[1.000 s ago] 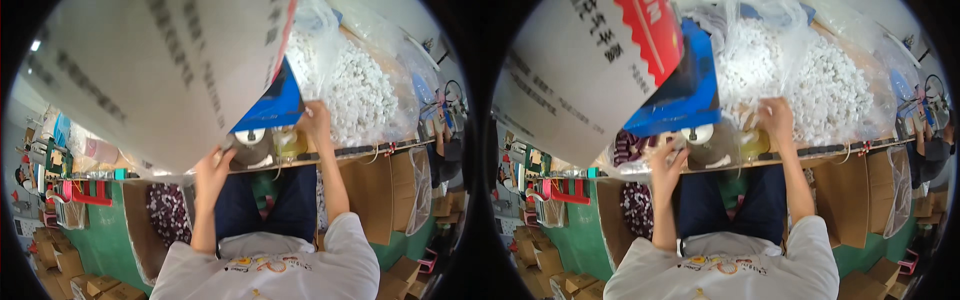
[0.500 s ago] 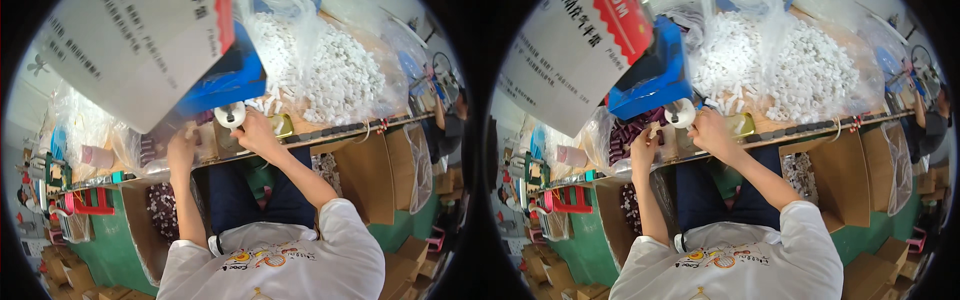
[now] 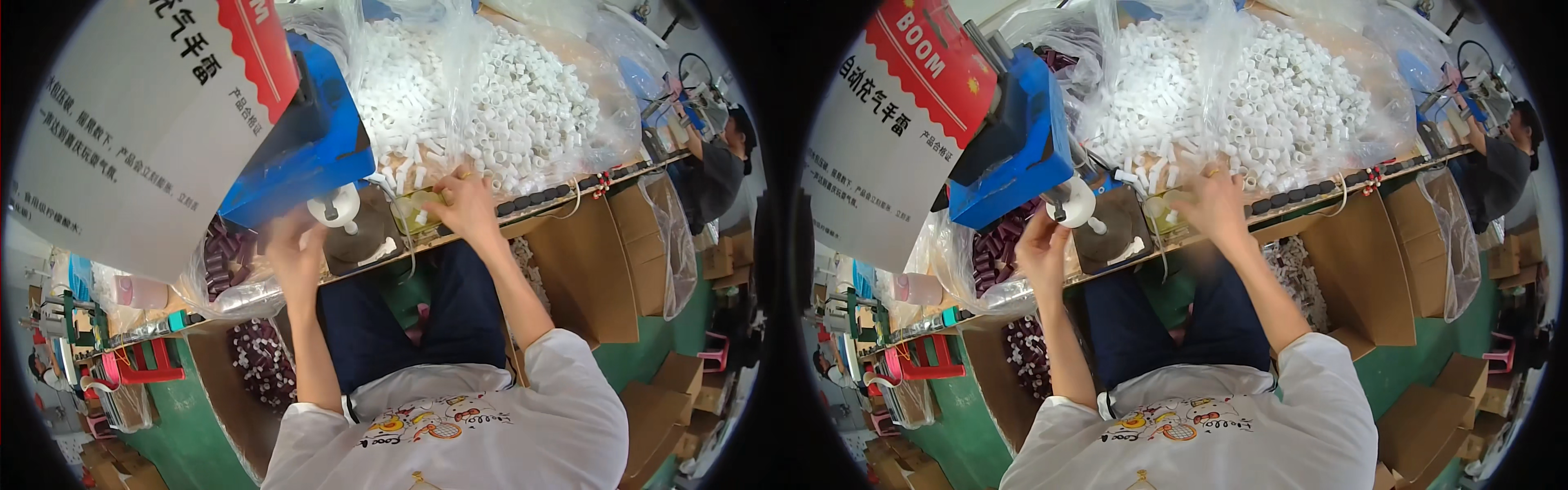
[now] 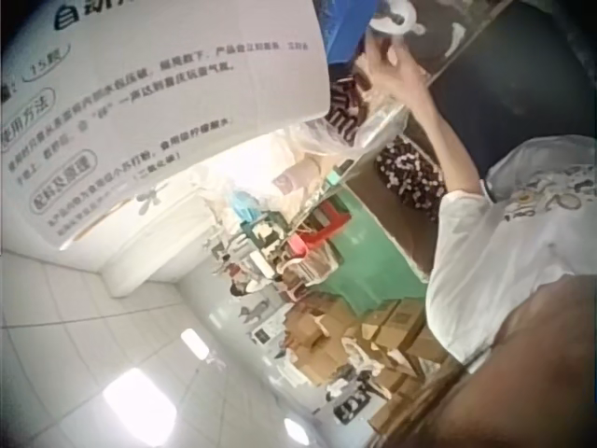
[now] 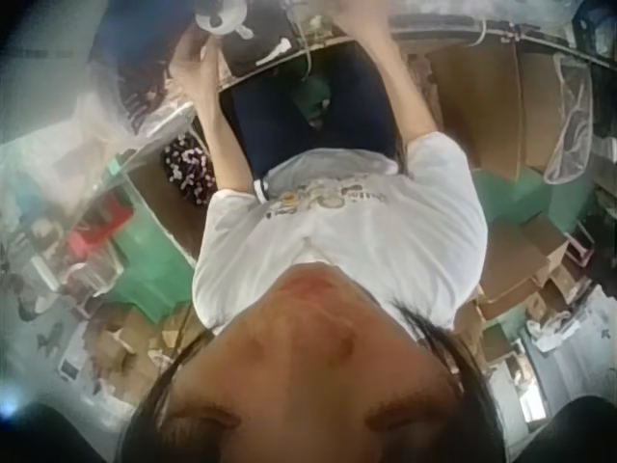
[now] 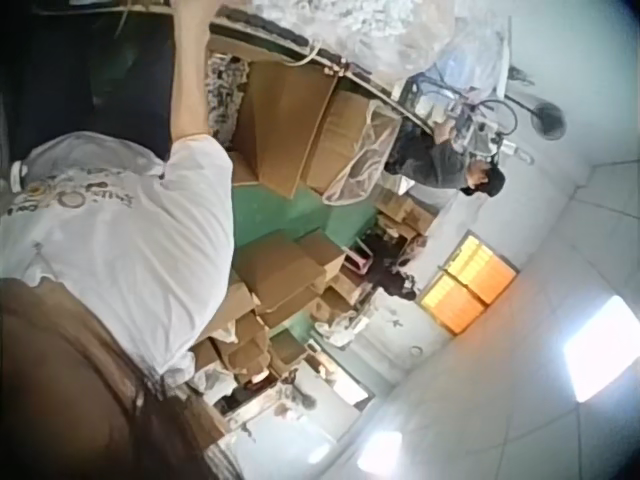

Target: Assembling small plastic components using a manual press machine.

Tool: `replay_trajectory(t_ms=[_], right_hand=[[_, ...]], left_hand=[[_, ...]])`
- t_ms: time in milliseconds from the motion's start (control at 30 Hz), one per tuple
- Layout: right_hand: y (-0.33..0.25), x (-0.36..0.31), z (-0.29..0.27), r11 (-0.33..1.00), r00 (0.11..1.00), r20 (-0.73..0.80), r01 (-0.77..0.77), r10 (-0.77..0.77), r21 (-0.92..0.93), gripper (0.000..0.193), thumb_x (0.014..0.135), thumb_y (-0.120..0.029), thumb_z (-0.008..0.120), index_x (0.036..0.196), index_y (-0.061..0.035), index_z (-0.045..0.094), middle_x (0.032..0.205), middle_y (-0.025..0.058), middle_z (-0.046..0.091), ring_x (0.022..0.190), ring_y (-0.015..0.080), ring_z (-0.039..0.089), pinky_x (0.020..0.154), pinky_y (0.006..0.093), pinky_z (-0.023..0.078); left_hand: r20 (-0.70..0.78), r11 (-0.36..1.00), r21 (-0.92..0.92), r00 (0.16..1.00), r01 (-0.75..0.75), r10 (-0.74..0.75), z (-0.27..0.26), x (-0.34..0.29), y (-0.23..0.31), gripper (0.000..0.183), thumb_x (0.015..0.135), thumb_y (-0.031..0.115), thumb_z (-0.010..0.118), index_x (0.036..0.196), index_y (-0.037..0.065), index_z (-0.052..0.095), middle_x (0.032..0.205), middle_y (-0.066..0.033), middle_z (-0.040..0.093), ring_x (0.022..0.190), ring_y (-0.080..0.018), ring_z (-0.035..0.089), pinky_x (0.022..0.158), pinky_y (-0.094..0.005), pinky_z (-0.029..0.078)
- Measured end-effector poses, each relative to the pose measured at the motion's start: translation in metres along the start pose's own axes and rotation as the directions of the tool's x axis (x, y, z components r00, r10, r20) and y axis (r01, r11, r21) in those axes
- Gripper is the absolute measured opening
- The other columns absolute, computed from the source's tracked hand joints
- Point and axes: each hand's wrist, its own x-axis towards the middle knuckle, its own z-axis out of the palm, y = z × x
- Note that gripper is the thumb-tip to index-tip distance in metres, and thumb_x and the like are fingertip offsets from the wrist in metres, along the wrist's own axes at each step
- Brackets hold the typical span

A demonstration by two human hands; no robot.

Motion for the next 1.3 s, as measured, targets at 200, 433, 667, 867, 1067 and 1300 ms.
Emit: replay_trajectory(t_ms=[200, 433, 667, 867, 1067, 1300], right_hand=[[-0.008, -0.019, 0.015, 0.996, 0.999, 0.013, -0.038, 0.037, 0.081, 0.028, 0.071, -0.026, 0.084, 0.09, -0.0074, 0.074, 0.097, 0.0114, 0.063, 0.106, 0.0304, 0.057, 0.096, 0.045, 0.033], [-0.018, -0.022, 0.013, 0.953, 0.999, -0.034, 0.042, -0.033, 0.301, 0.014, 0.072, -0.01, 0.08, 0.079, -0.0065, 0.068, 0.083, 0.0066, 0.068, 0.101, 0.028, 0.059, 0.099, 0.0469, 0.032], [-0.009, 0.013, 0.017, 0.951, 0.935, -0.275, 0.271, -0.223, 0.149, 0.012, 0.072, -0.009, 0.078, 0.079, -0.0091, 0.069, 0.085, 0.0056, 0.071, 0.095, 0.027, 0.061, 0.099, 0.0484, 0.034], [0.05, 0.023, -0.032, 0.981, 0.996, -0.014, -0.09, 0.094, 0.174, 0.015, 0.077, -0.01, 0.076, 0.091, -0.0058, 0.071, 0.091, 0.0103, 0.07, 0.101, 0.0276, 0.061, 0.091, 0.0387, 0.044], [0.054, 0.011, -0.021, 0.989, 0.993, 0.06, 0.109, -0.103, -0.101, 0.018, 0.077, -0.004, 0.071, 0.095, -0.0033, 0.071, 0.089, 0.0145, 0.069, 0.1, 0.0337, 0.059, 0.093, 0.0436, 0.043], [0.05, 0.012, -0.021, 0.951, 0.938, -0.163, 0.293, -0.305, -0.098, 0.015, 0.078, 0.0, 0.07, 0.092, -0.0031, 0.065, 0.088, 0.0105, 0.068, 0.099, 0.031, 0.063, 0.089, 0.0431, 0.045]], left_hand=[[0.138, 0.943, 0.327, 0.99, -0.069, 0.025, 0.012, -0.007, 0.015, 0.027, 0.081, 0.01, 0.082, 0.103, -0.002, 0.073, 0.097, -0.0144, 0.075, 0.091, -0.0239, 0.07, 0.086, -0.035, 0.05], [0.187, 0.899, 0.382, 0.97, -0.216, 0.154, 0.018, -0.007, 0.01, 0.026, 0.078, 0.006, 0.082, 0.101, -0.001, 0.073, 0.097, -0.0154, 0.074, 0.088, -0.0297, 0.07, 0.08, -0.0375, 0.051], [0.215, 0.896, 0.384, 0.965, -0.222, 0.147, 0.013, -0.007, -0.002, 0.026, 0.079, 0.008, 0.081, 0.102, 0.001, 0.073, 0.096, -0.016, 0.073, 0.085, -0.0325, 0.07, 0.074, -0.0381, 0.052], [0.159, 0.89, 0.409, 0.976, -0.201, 0.148, 0.022, -0.016, -0.003, 0.028, 0.077, 0.008, 0.083, 0.102, 0.001, 0.072, 0.097, -0.0159, 0.072, 0.091, -0.0331, 0.069, 0.079, -0.0394, 0.052], [0.072, 0.865, 0.454, 0.977, -0.212, 0.202, 0.033, -0.021, -0.007, 0.032, 0.075, 0.008, 0.085, 0.102, 0.002, 0.071, 0.098, -0.0153, 0.07, 0.088, -0.0341, 0.066, 0.077, -0.042, 0.051], [0.13, 0.851, 0.455, 0.965, -0.264, 0.229, 0.027, -0.021, -0.009, 0.029, 0.074, 0.01, 0.086, 0.099, 0.001, 0.074, 0.094, -0.0141, 0.07, 0.085, -0.03, 0.065, 0.075, -0.0385, 0.05]])
